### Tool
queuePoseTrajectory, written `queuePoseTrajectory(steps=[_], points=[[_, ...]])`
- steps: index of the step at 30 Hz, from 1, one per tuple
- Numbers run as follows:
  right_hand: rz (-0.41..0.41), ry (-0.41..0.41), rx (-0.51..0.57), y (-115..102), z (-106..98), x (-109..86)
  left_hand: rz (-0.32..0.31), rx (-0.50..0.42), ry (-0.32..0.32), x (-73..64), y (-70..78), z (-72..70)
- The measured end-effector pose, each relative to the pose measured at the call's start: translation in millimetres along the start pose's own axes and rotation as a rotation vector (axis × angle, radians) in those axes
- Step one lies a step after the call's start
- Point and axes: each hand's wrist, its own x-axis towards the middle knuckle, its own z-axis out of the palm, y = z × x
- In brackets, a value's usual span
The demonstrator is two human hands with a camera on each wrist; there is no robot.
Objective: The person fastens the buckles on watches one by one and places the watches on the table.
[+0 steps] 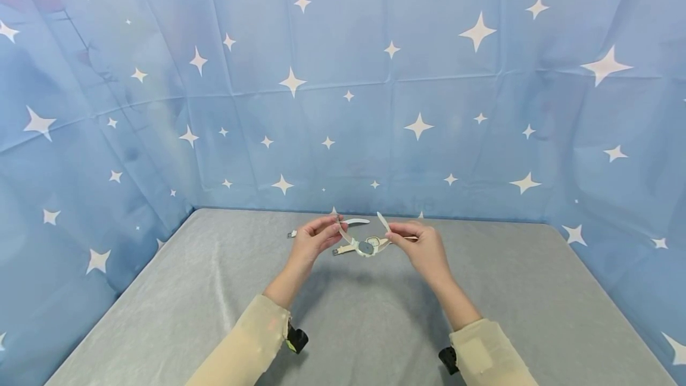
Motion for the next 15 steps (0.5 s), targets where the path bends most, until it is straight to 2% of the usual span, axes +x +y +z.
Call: queuePoseTrajectory(steps=[15], points=[[0.005, -0.036, -0.054, 0.2, 1.2, -0.6, -0.018, 0.072, -0.014, -0.2, -1.1, 1.3]])
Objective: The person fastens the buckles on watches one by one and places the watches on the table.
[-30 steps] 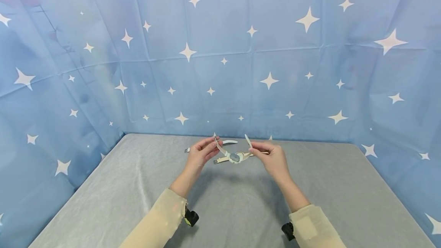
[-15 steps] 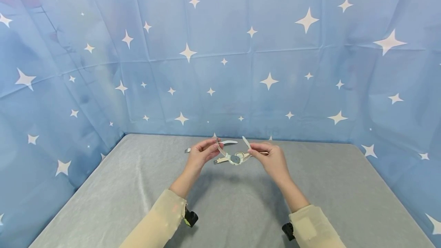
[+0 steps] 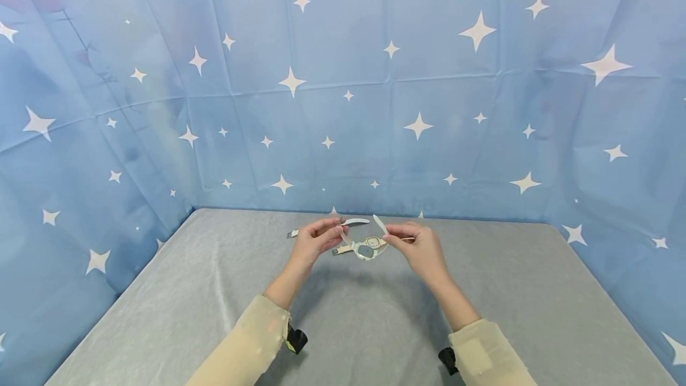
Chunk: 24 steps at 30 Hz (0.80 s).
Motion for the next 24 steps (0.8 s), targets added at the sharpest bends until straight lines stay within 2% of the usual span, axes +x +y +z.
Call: queuePoseTrajectory(steps=[11, 24], points=[[-0.009, -0.025, -0.034, -0.5, 0.6, 0.0, 0.005, 0.078, -0.013, 0.6, 1.3, 0.6], [-0.057, -0.027, -0.061, 2.5, 2.7, 2.5, 0.011, 0.142, -0.047, -1.5, 3.9, 2.5]])
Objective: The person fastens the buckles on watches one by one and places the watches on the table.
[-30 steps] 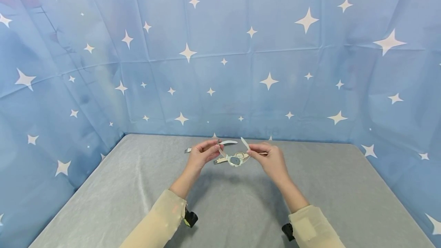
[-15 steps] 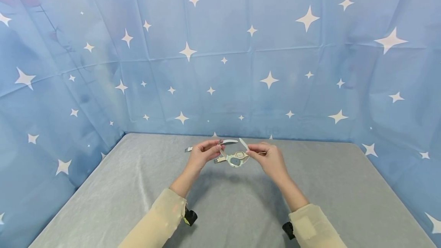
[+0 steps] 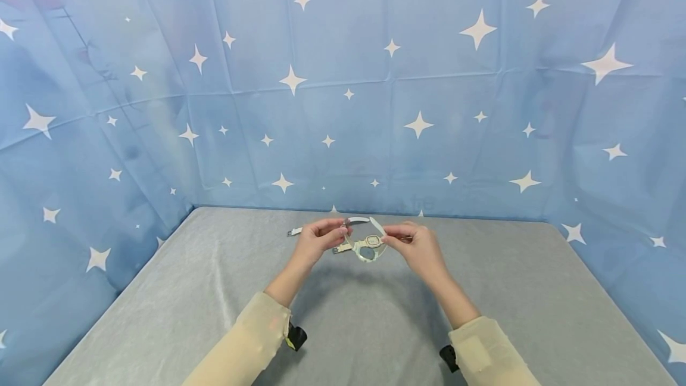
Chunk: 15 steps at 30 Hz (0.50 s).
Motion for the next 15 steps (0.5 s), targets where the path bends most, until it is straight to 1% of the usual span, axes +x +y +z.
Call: queuePoseTrajectory(steps=[6, 15], points=[[-0.019, -0.007, -0.021, 1.5, 1.5, 0.9, 0.014, 0.017, -0.012, -0.4, -0.3, 0.8], [-0.005, -0.022, -0.047, -0.3, 3.6, 0.4, 0.018, 0.043, -0.017, -1.0, -2.1, 0.6]])
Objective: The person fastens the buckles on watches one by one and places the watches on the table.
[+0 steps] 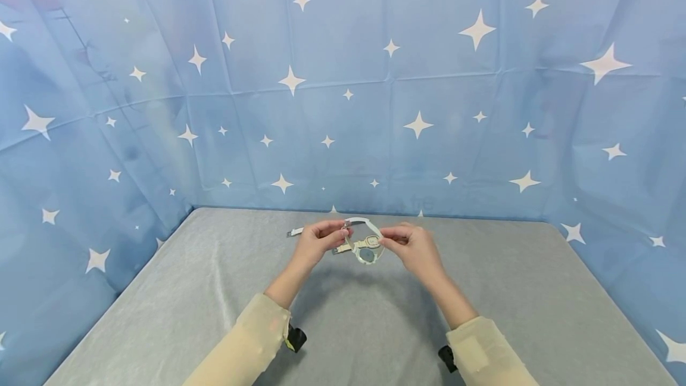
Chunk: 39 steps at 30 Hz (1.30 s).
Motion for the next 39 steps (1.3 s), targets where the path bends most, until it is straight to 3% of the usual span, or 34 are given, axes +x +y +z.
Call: queuePoseTrajectory(steps=[22, 29, 39], points=[[-0.033, -0.012, -0.077, -0.7, 3.0, -0.9, 0.033, 0.147, -0.002, -2.4, -1.1, -0.9], [-0.03, -0.024, -0.093, -0.9, 4.0, -0.4, -0.003, 0.153, 0.011, -2.3, -0.6, 0.3], [-0.048, -0.038, -0.117, -3.7, 5.3, -1.7, 0.018, 0.173, 0.001, -2.5, -1.6, 1.6]])
